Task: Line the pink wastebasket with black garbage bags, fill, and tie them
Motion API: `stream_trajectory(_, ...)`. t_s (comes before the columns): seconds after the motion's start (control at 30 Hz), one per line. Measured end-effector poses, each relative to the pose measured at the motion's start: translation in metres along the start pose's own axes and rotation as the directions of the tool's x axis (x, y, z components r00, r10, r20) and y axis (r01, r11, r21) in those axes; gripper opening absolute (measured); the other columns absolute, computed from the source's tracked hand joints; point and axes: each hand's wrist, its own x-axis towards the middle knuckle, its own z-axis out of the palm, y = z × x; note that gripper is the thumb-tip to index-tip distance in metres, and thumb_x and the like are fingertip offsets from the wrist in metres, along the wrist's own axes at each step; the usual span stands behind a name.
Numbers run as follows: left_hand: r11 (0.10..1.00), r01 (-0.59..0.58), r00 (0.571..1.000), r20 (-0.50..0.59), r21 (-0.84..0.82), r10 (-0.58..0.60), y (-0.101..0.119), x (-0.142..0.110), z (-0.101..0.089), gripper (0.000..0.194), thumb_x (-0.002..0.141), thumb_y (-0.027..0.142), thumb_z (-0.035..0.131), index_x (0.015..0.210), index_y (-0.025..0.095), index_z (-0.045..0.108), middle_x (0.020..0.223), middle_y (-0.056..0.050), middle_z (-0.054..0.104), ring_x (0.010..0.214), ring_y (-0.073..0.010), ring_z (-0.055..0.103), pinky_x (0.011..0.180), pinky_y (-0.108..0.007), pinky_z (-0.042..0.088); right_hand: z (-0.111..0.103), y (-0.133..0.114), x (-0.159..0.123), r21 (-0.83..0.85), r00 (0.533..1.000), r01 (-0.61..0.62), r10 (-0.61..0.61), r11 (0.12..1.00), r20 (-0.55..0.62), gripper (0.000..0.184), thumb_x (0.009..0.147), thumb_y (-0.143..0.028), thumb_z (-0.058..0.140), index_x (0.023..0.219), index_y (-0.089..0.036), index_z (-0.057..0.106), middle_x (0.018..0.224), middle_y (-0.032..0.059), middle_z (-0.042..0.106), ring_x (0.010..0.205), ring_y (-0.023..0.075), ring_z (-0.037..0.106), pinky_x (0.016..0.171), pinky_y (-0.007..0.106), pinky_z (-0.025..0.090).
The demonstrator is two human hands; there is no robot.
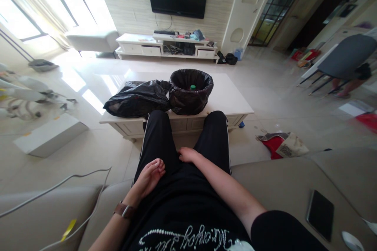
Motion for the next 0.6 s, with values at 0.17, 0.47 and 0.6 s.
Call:
stream_trajectory(0.17,0.998,0.036,0.999,-0.013,-0.057,-0.037,0.0019,-0.001,0.0013,0.029,0.08,0.025,0.088,0.075,0.016,0.061,0.075,0.003,0.047,0.068,-0.0104,0.045,0.063,-0.023,0.047,-0.0006,-0.0004,0.0003,0.001,1.0,-0.005,0.005,1.0,0.01,0.035,0.095,-0.027,0.061,0.126,-0.019,0.076,0.128,0.0142,0.075,0.111,0.0274,0.073,0.088,0.031,0.056)
stream_trajectory(0.47,1.0,0.008,0.998,-0.065,0.007,-0.007,0.0001,-0.0011,0.0031,0.032,0.074,0.028,0.095,0.091,0.013,0.073,0.076,0.001,0.055,0.069,-0.0098,0.049,0.063,-0.022,0.047,-0.0011,-0.002,0.0001,0.008,1.0,-0.008,0.007,1.0,0.024,0.035,0.095,-0.025,0.062,0.127,-0.018,0.075,0.13,0.0143,0.074,0.114,0.0274,0.073,0.09,0.031,0.056)
stream_trajectory(0.6,1.0,0.01,0.998,-0.061,-0.009,-0.011,-0.0002,-0.0008,0.0017,0.03,0.073,0.028,0.095,0.084,0.013,0.072,0.072,0.001,0.055,0.066,-0.0098,0.05,0.063,-0.022,0.047,-0.0027,-0.0032,-0.0011,0.005,0.999,-0.011,0.011,1.0,0.03,0.036,0.095,-0.024,0.062,0.129,-0.02,0.075,0.131,0.0131,0.074,0.115,0.0265,0.073,0.091,0.031,0.055)
